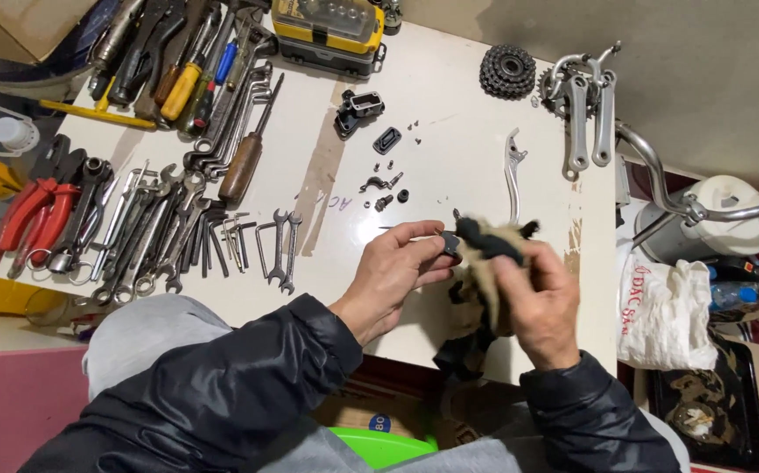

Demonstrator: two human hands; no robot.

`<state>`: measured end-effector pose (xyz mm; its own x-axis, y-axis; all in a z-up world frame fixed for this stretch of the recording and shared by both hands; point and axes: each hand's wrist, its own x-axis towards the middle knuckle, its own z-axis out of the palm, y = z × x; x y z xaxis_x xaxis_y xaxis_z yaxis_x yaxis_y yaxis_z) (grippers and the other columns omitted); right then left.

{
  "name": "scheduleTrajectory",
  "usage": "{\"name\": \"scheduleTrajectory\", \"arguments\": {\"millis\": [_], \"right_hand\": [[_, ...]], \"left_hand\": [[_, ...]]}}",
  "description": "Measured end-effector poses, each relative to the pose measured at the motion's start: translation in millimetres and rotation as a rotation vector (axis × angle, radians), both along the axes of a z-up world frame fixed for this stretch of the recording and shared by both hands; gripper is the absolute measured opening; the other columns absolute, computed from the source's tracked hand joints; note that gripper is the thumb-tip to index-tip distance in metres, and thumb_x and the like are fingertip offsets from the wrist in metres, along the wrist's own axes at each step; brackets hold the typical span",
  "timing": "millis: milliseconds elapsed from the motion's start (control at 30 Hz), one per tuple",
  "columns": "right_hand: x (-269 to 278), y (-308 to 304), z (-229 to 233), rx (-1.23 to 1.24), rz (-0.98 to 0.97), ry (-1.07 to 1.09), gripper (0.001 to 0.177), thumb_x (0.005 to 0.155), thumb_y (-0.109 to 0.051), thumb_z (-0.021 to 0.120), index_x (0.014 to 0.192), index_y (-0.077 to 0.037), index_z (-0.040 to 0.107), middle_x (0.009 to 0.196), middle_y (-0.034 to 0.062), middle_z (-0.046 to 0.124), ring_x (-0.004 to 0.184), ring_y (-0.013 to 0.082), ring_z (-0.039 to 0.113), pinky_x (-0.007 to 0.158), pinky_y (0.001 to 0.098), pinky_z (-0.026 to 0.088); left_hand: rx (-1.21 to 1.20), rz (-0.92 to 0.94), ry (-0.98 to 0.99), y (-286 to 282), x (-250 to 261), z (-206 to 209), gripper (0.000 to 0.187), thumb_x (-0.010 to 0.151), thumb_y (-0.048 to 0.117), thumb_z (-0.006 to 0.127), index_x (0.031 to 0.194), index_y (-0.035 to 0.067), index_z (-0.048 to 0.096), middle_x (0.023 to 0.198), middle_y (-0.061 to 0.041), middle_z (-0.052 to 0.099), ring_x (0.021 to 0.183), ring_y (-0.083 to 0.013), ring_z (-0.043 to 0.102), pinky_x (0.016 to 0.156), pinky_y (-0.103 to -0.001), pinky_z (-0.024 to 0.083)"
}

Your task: The person sits at a workbench and wipes small bicycle parts with a cloth. They pick up a small black component, wipe it thoroughly, and place it back on the table among other parts and tools.

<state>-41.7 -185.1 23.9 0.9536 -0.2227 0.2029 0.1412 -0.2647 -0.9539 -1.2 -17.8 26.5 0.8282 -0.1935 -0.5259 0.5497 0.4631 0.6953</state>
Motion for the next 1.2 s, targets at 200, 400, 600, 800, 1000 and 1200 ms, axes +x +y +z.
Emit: {"name": "scheduleTrajectory", "arguments": {"millis": [200,400,600,800,1000,1200], "right_hand": [[0,1,-18,-0.135,0.095,-0.069,0.047,0.083,-0.006,0.082,0.124,-0.002,0.059,0.097,0.0130,0.073,0.091,0.0145,0.063,0.081,0.0341,0.053],[7,10,-5,0.006,-0.002,0.200,0.017,0.087,-0.005,0.072,0.105,-0.006,0.075,0.070,0.0043,0.065,0.067,0.0100,0.058,0.062,0.0245,0.051],[6,-7,-15,0.051,0.043,0.079,0.019,0.093,-0.006,0.070,0.112,-0.003,0.068,0.091,0.0046,0.061,0.092,0.0127,0.058,0.087,0.0313,0.052],[6,-9,-49,-0.187,0.166,-0.083,0.022,0.082,0.005,0.074,0.103,0.000,0.070,0.100,0.0150,0.071,0.100,0.0233,0.068,0.093,0.0400,0.052],[6,-4,-37,0.006,0.043,0.116,0.022,0.087,0.000,0.067,0.108,-0.001,0.063,0.094,0.0156,0.071,0.087,0.0209,0.064,0.083,0.0414,0.054],[12,4,-34,0.322,-0.032,0.192,0.019,0.095,-0.001,0.059,0.113,0.000,0.056,0.088,0.0114,0.065,0.078,0.0159,0.061,0.073,0.0295,0.052]], "left_hand": [[0.041,-0.084,-0.036,-4,-5,-11,0.040,0.089,0.022,0.075,0.123,0.000,0.068,0.094,-0.011,0.068,0.086,-0.0188,0.071,0.076,-0.034,0.064],[0.041,-0.120,-0.120,-8,-5,-42,0.037,0.090,0.016,0.076,0.119,-0.005,0.066,0.096,-0.025,0.073,0.083,-0.0304,0.076,0.074,-0.041,0.065],[0.118,-0.106,-0.231,-2,2,-27,0.037,0.093,0.011,0.067,0.121,-0.013,0.061,0.093,-0.026,0.072,0.084,-0.0306,0.076,0.073,-0.037,0.065],[0.383,-0.212,-0.329,-3,0,-45,0.028,0.093,0.021,0.068,0.113,0.002,0.072,0.085,-0.012,0.078,0.074,-0.0159,0.074,0.062,-0.028,0.063],[0.425,-0.224,-0.417,-6,-9,-38,0.026,0.093,0.014,0.066,0.112,-0.003,0.072,0.080,-0.016,0.077,0.070,-0.0182,0.071,0.058,-0.031,0.060],[0.350,-0.210,-0.381,-11,-4,-41,0.026,0.092,0.013,0.064,0.112,-0.003,0.071,0.074,-0.015,0.075,0.065,-0.0161,0.072,0.056,-0.025,0.060]]}}
